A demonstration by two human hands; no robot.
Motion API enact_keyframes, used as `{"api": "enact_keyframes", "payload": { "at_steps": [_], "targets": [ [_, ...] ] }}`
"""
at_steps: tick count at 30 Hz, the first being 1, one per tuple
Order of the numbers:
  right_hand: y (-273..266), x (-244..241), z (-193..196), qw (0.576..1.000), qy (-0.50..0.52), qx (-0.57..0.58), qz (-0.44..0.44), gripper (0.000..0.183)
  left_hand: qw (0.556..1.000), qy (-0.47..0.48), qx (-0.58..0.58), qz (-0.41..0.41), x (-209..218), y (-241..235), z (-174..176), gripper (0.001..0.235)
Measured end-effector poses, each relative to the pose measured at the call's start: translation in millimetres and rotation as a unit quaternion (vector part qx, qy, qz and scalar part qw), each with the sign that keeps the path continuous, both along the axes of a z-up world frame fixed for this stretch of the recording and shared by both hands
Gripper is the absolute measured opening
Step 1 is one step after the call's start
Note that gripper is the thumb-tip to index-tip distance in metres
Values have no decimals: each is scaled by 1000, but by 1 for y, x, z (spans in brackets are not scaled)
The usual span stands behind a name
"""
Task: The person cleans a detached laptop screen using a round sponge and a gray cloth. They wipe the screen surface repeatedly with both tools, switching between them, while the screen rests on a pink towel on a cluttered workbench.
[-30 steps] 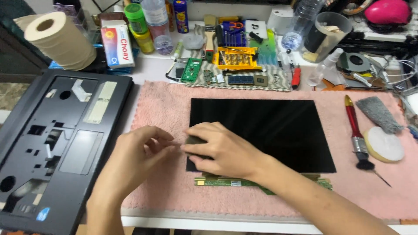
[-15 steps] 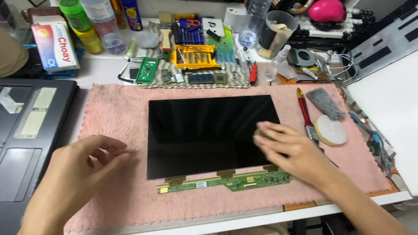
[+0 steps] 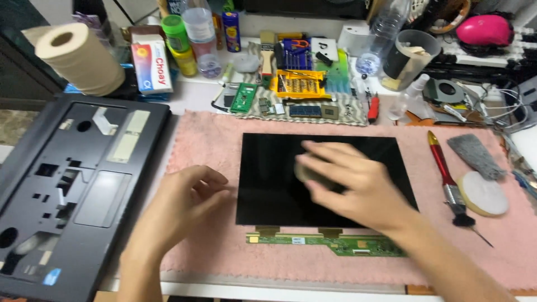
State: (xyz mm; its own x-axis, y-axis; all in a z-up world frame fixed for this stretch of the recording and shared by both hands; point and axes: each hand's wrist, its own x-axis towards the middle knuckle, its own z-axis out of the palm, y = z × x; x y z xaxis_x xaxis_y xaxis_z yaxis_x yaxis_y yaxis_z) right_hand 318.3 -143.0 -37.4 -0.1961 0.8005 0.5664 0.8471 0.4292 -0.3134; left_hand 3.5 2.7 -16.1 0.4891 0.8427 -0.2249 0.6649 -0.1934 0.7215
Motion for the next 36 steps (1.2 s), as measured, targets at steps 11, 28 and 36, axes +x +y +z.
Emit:
{"api": "enact_keyframes", "payload": {
  "at_steps": [11,28,36],
  "targets": [
    [61,-51,-61,992,11,-84,98,34,1000,-13,-4,13,5,-2,-15,38],
    [-59,84,-11,976,-34,-150,-157,51,999,-21,19,38,-7,5,-11,41],
    [9,37,-12,977,-39,-134,-164,55,999,-46,-5,17,-2,1,-8,35]
  ]
}}
